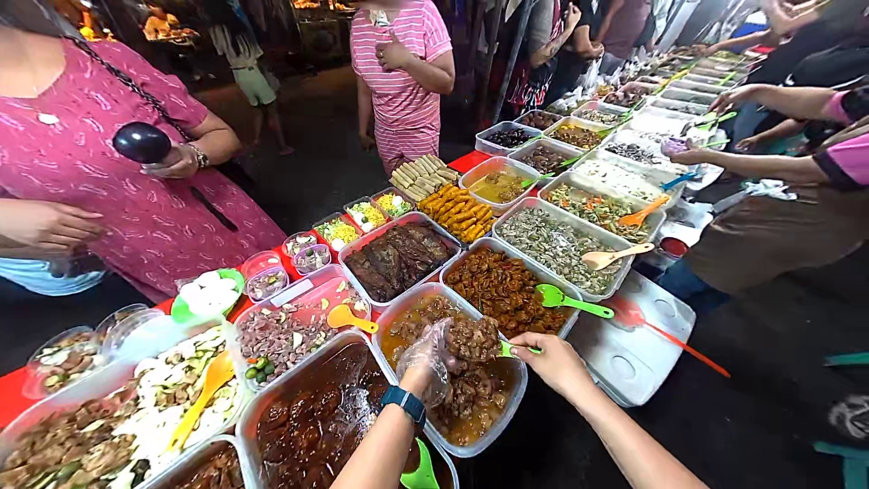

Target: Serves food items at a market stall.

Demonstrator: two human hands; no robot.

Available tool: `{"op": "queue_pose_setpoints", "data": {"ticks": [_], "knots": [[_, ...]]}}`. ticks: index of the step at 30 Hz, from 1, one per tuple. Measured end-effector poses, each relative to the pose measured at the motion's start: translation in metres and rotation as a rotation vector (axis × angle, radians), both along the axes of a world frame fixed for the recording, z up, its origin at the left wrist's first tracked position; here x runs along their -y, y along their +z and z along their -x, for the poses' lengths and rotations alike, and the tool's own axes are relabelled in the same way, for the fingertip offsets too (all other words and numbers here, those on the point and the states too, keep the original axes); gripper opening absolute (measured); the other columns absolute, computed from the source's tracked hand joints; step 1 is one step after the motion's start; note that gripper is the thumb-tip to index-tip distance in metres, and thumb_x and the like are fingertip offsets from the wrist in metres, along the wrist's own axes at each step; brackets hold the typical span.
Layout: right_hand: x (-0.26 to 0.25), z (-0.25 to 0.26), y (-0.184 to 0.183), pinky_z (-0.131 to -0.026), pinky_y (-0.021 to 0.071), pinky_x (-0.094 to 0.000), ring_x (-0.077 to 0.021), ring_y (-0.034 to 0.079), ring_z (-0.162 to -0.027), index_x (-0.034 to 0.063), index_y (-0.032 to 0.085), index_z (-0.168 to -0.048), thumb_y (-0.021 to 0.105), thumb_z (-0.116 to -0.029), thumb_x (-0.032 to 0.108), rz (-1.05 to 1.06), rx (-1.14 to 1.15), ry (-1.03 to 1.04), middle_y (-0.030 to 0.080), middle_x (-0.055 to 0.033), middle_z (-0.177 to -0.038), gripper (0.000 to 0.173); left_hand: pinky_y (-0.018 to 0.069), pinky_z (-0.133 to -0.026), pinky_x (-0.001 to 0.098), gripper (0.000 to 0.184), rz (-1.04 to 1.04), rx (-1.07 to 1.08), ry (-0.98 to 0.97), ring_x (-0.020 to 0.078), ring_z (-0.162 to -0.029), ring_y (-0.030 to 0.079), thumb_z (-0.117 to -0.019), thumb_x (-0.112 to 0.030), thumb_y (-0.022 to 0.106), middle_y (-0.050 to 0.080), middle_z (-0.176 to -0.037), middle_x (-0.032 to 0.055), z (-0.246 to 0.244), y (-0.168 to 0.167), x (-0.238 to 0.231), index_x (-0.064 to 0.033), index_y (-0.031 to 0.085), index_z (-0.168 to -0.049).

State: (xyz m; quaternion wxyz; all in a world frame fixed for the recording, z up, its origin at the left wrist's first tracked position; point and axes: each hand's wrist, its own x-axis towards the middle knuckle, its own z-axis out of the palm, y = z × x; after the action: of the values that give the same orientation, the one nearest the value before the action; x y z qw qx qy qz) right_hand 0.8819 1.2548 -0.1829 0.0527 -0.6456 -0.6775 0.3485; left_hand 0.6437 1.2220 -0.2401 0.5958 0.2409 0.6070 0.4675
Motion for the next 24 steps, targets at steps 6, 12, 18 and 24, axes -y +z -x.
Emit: {"op": "queue_pose_setpoints", "data": {"ticks": [6,12,18,24], "knots": [[0.002,0.082,0.078,-0.091,0.0513,-0.0575,-0.0351,0.066,-0.112,0.0162,0.075,-0.118,0.058,-0.1025,0.028,-0.146,0.493,0.309,0.071,-0.0136,-0.119,0.025,0.0570,-0.069,0.0363,0.039,-0.049,0.189,0.095,0.0232,-0.086,0.066,-0.1115,-0.031,0.041,0.064,-0.123,0.0147,-0.010,0.014,-0.002,-0.0153,0.058,-0.143],[0.017,0.150,0.118,-0.087,0.0528,-0.0522,-0.0414,0.063,-0.111,-0.0093,0.065,-0.115,0.060,-0.0959,-0.001,-0.189,0.845,0.575,0.062,-0.0268,-0.123,0.021,0.0556,-0.072,0.0341,0.040,-0.076,0.401,0.200,0.0189,-0.087,0.065,-0.1118,-0.035,0.036,0.066,-0.108,0.0104,-0.015,0.015,-0.007,-0.0124,0.058,-0.136],[0.022,0.102,0.129,-0.068,0.0562,-0.0501,-0.0363,0.070,-0.093,0.0083,0.077,-0.106,0.068,-0.0931,0.008,-0.559,0.706,0.299,0.071,-0.0153,-0.106,0.015,0.0563,-0.072,0.0355,0.036,-0.110,0.427,0.169,0.0198,-0.083,0.065,-0.1085,-0.029,0.048,0.067,-0.109,0.0113,-0.005,0.011,-0.018,-0.0188,0.056,-0.143],[-0.014,0.033,0.019,-0.100,0.0403,-0.0691,-0.0438,0.064,-0.113,0.0108,0.077,-0.110,0.068,-0.0965,0.018,-0.266,0.480,-0.001,0.071,-0.0206,-0.116,0.018,0.0537,-0.068,0.0337,0.037,-0.117,0.286,0.120,0.0179,-0.081,0.063,-0.1087,-0.033,0.047,0.066,-0.113,0.0088,0.012,0.023,-0.015,-0.0247,0.054,-0.144]]}}
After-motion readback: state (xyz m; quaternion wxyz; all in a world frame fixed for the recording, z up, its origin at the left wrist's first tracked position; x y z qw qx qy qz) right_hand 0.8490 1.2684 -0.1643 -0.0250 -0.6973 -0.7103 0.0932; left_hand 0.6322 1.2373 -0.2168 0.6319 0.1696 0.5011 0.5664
